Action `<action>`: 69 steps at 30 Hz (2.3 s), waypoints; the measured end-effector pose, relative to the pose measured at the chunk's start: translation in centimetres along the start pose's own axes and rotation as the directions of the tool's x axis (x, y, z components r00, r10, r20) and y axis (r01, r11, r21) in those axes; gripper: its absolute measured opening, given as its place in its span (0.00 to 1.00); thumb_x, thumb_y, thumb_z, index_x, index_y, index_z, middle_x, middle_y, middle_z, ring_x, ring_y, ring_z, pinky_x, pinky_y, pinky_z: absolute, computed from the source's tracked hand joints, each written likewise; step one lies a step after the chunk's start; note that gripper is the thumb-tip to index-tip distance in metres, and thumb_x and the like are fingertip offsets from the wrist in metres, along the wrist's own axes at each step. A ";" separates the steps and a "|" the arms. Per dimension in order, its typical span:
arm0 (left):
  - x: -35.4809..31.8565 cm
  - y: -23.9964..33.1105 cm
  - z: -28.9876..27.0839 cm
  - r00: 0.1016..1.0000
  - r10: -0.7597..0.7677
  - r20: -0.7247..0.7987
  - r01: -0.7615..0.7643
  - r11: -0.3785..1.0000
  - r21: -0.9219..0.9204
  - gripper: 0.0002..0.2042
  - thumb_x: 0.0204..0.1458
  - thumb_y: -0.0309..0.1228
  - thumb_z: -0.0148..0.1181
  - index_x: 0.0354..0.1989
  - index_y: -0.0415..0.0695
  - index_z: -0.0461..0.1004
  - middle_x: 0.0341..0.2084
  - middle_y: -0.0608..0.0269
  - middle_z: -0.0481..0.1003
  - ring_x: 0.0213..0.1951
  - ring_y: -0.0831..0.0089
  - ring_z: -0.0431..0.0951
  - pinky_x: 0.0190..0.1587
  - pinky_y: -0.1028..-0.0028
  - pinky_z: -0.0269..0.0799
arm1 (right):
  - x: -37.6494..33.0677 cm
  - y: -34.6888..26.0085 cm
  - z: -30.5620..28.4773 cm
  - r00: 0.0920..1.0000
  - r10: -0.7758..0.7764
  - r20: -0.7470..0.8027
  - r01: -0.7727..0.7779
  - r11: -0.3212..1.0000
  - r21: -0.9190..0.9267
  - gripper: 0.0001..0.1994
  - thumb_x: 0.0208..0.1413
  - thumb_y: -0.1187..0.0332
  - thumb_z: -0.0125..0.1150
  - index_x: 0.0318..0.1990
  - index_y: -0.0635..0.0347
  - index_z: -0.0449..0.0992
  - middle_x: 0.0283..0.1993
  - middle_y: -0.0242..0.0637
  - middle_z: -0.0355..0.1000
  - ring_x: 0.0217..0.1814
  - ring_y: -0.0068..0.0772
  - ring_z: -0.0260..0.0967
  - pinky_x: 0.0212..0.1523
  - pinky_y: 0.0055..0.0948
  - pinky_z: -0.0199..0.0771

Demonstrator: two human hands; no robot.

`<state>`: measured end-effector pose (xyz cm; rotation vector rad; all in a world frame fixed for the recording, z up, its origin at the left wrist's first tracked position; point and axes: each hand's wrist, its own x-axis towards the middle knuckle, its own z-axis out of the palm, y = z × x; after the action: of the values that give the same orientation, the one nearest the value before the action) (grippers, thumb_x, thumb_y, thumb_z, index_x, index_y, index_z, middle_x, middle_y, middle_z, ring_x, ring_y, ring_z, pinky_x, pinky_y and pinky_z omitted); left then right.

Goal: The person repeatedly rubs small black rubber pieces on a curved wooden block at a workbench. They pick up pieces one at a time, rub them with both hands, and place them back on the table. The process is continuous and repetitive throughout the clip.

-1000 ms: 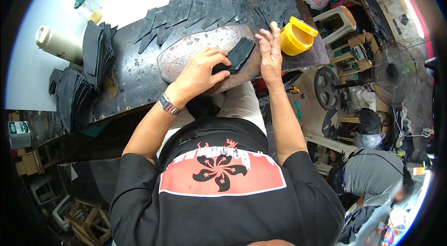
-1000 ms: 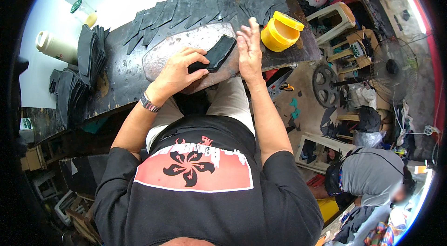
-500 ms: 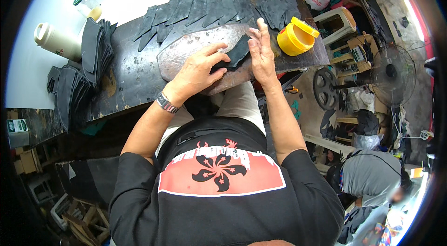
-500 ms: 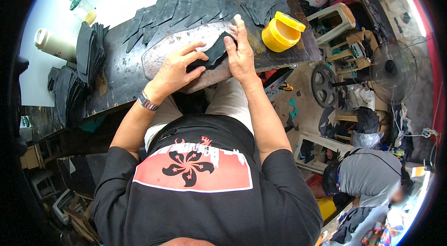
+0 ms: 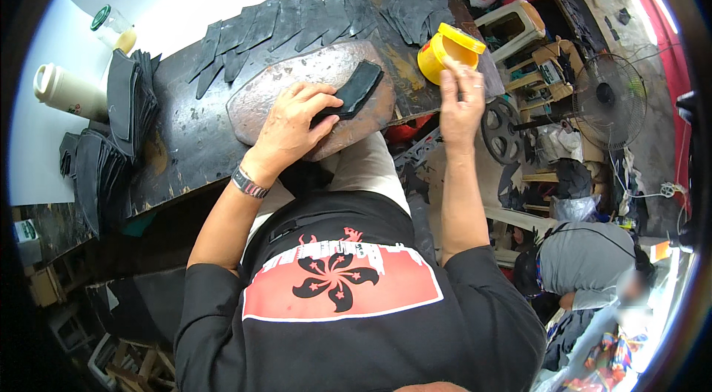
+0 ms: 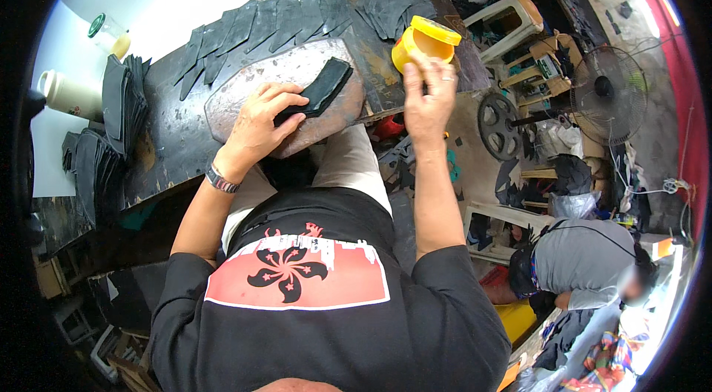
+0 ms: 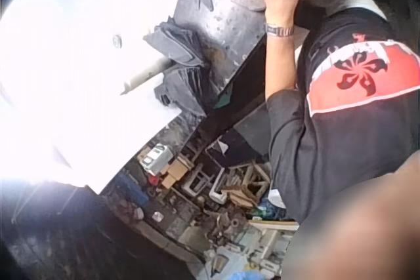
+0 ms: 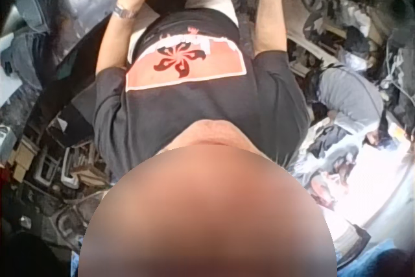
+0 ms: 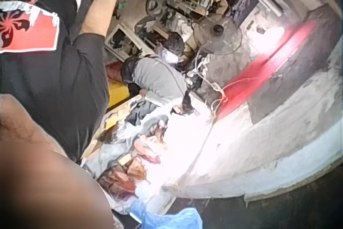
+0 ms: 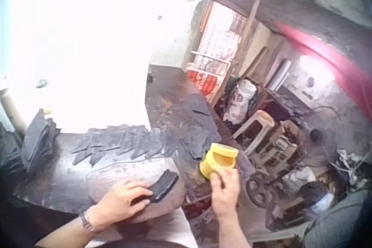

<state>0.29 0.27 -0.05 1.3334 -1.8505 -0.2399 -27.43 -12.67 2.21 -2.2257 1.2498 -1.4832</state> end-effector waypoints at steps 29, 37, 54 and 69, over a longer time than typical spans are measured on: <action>-0.1 0.2 -0.1 1.000 -0.004 -0.015 0.004 0.998 0.055 0.10 0.52 0.28 0.68 0.43 0.45 0.82 0.47 0.61 0.81 0.51 0.59 0.77 0.59 0.61 0.68 | 0.5 -3.8 -2.2 0.785 0.320 0.531 -0.269 0.947 -0.173 0.19 0.61 0.51 0.67 0.44 0.59 0.86 0.30 0.42 0.73 0.32 0.39 0.73 0.38 0.36 0.72; -0.1 0.1 -0.1 1.000 -0.012 -0.004 0.012 0.998 0.061 0.10 0.53 0.29 0.68 0.43 0.46 0.82 0.47 0.62 0.81 0.50 0.60 0.77 0.59 0.61 0.68 | -0.5 -1.6 3.3 0.855 -0.041 0.517 -0.213 0.882 0.421 0.22 0.71 0.48 0.53 0.55 0.53 0.85 0.63 0.42 0.70 0.68 0.41 0.60 0.72 0.39 0.54; -0.1 0.0 0.1 1.000 -0.022 -0.018 0.024 0.997 0.073 0.11 0.51 0.31 0.70 0.43 0.47 0.83 0.47 0.64 0.82 0.51 0.61 0.77 0.59 0.61 0.68 | -1.4 -1.0 6.0 0.763 -0.006 0.647 0.188 0.959 -0.213 0.27 0.68 0.37 0.46 0.71 0.25 0.68 0.83 0.45 0.44 0.85 0.60 0.31 0.75 0.73 0.34; -0.1 -0.2 0.1 0.999 -0.020 -0.031 0.023 0.997 0.069 0.10 0.51 0.31 0.70 0.42 0.48 0.83 0.45 0.64 0.82 0.50 0.62 0.77 0.57 0.61 0.68 | -2.0 -2.0 0.8 0.995 -0.070 0.073 0.046 0.957 0.286 0.40 0.54 0.61 0.77 0.72 0.63 0.63 0.71 0.46 0.63 0.74 0.45 0.59 0.74 0.44 0.53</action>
<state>0.31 0.27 -0.29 1.3972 -1.8347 -0.1674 -25.98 -10.20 1.65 -2.1238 0.8894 -1.4689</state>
